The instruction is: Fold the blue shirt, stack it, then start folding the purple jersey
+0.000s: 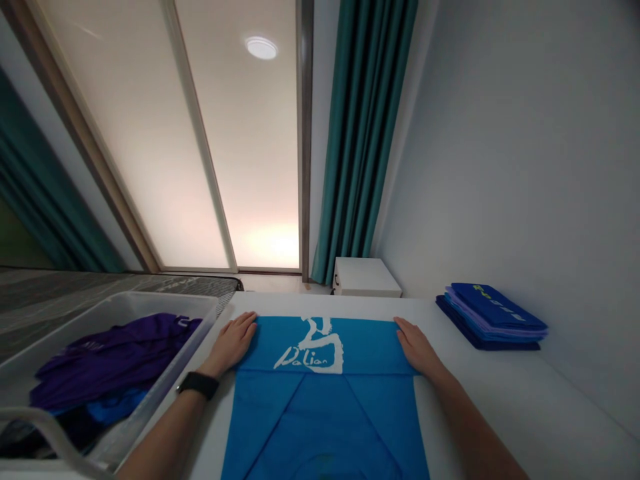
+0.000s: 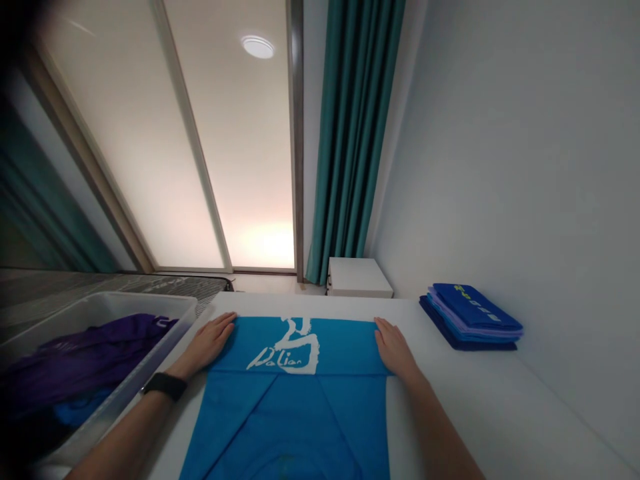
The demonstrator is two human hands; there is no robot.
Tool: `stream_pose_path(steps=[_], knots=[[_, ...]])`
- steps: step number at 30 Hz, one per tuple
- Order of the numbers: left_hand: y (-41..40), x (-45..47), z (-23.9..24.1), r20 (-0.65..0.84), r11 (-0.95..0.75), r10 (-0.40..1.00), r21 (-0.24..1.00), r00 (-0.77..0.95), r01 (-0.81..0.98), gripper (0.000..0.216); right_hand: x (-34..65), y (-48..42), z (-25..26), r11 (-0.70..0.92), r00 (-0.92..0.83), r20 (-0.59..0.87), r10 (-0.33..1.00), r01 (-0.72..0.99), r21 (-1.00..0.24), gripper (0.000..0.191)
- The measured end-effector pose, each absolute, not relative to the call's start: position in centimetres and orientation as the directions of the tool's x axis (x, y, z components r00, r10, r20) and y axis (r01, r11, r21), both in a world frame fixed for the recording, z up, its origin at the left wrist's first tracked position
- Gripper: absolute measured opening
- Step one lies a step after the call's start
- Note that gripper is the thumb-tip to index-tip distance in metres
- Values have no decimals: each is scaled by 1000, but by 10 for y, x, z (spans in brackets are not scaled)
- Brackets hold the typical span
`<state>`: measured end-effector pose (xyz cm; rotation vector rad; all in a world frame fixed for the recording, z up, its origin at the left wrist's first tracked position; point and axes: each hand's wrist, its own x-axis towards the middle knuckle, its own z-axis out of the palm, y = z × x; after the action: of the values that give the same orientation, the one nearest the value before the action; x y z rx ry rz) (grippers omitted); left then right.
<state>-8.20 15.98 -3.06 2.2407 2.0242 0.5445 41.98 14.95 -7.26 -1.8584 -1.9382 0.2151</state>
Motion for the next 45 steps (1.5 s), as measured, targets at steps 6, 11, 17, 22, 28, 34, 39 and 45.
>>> stream_pose_path(steps=[6,11,17,22,28,34,39,45], knots=[[171,-98,-33,324,-165,946,403,28,900,51,433,157,-74,159,-18,269,963,843,-513,50],[174,-98,-31,349,-180,937,456,11,872,50,437,160,-68,187,-8,302,953,802,-568,45],[175,-99,-28,337,-180,941,499,2,848,48,432,158,-68,189,19,327,945,783,-593,44],[172,-97,-25,340,-212,940,511,30,833,42,428,156,-69,182,20,326,945,795,-579,43],[171,-97,-23,315,-197,949,571,9,797,41,424,152,-66,188,-3,327,945,823,-536,45],[171,-94,-19,292,-123,955,556,-55,822,39,417,155,-52,40,26,160,987,918,-394,43],[172,-81,-4,229,-119,972,248,61,961,38,415,171,-34,-12,34,58,998,936,-352,27],[185,-77,6,116,-110,989,203,88,973,37,414,183,-13,-16,-17,-65,998,875,-484,16]])
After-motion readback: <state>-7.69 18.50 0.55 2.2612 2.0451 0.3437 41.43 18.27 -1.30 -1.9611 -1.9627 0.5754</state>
